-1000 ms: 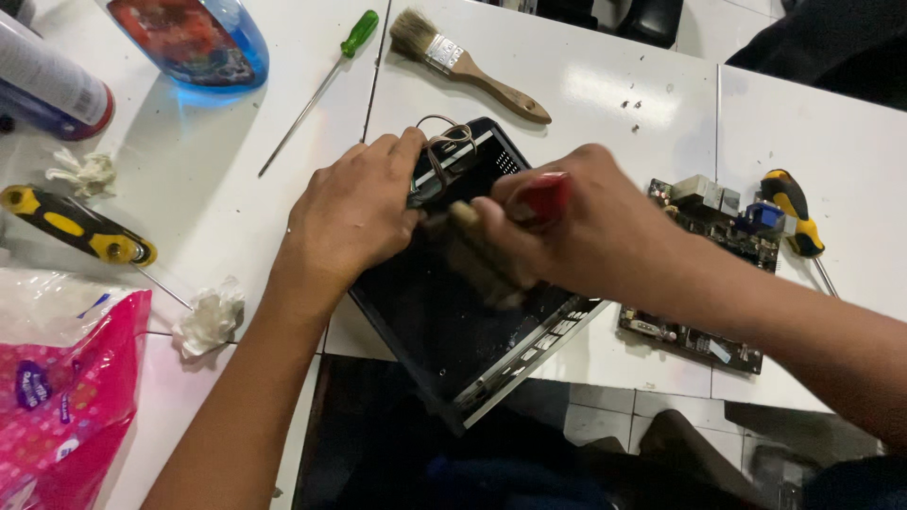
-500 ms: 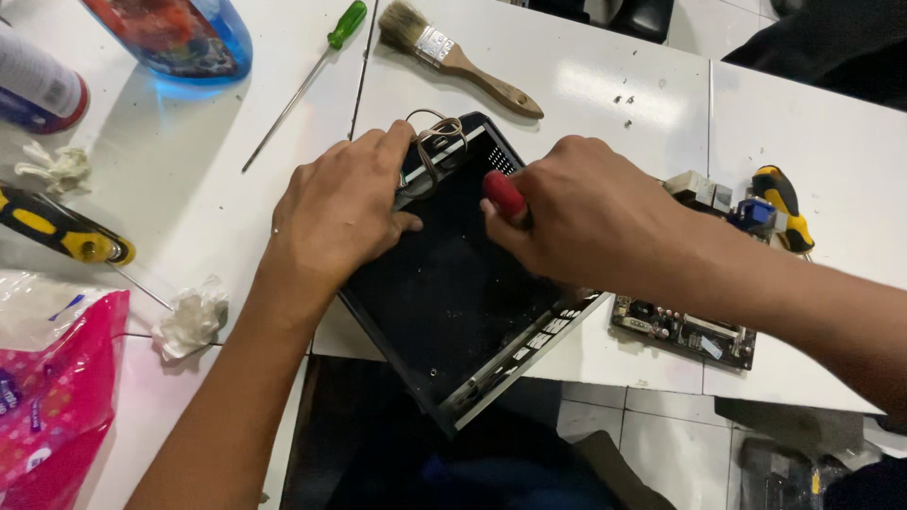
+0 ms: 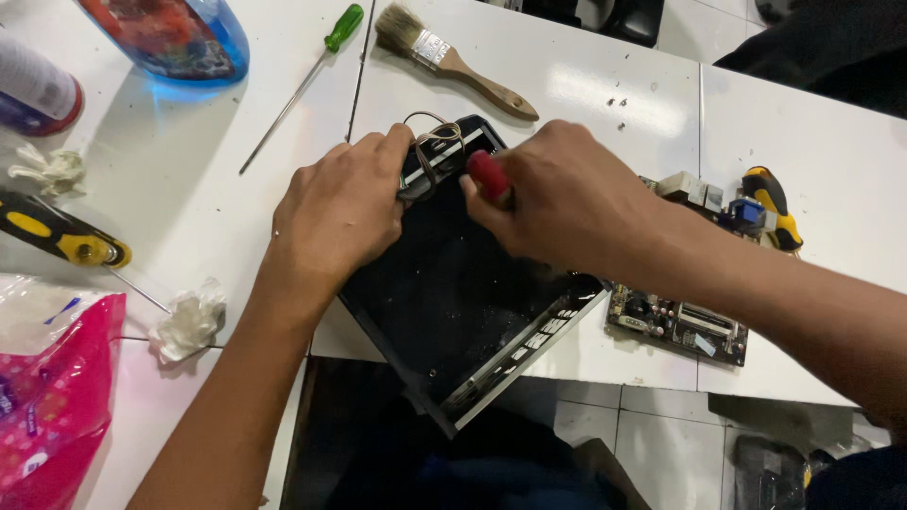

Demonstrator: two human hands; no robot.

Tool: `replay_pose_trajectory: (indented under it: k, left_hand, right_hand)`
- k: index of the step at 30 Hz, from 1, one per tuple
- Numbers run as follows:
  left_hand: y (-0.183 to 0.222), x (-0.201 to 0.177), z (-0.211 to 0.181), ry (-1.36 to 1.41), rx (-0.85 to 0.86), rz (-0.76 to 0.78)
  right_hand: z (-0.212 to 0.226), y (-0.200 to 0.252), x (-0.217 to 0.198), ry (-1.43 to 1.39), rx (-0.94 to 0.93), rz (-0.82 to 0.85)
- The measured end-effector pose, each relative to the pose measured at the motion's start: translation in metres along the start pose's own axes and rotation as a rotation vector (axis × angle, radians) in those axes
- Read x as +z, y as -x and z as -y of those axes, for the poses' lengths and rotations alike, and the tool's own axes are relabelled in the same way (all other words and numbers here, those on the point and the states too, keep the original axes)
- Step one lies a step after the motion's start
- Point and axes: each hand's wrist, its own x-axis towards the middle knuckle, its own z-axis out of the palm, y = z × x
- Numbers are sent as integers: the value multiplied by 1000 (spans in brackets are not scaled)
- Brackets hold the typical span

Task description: The person removes a motherboard from a computer case and sets it aside. They then spray a cleaning solution inside the case and use a brush to scrub the interior surfaces and vents.

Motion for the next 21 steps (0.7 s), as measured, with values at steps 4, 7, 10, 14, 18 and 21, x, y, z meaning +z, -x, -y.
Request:
replay_pose_trajectory:
  k: [4, 7, 10, 14, 18, 21]
  left_hand:
    - [11, 1, -10, 43, -125, 58]
    - [30, 13, -14, 104, -205, -155]
    - [56, 6, -26, 242, -405, -172]
    - [90, -44, -37, 155, -541, 174]
    - [124, -102, -54, 14, -611, 274]
    - [129, -98, -59, -80, -385, -287]
  right_hand:
    - [-17, 5, -6, -59, -136, -342]
    - [-17, 13, -20, -49, -57, -437]
    - [-10, 24, -29, -178, -62, -444]
    - [-6, 37, -41, -194, -60, -484]
    - [-7, 52, -54, -265, -11, -492]
    - [-19, 55, -58, -137, -79, -509]
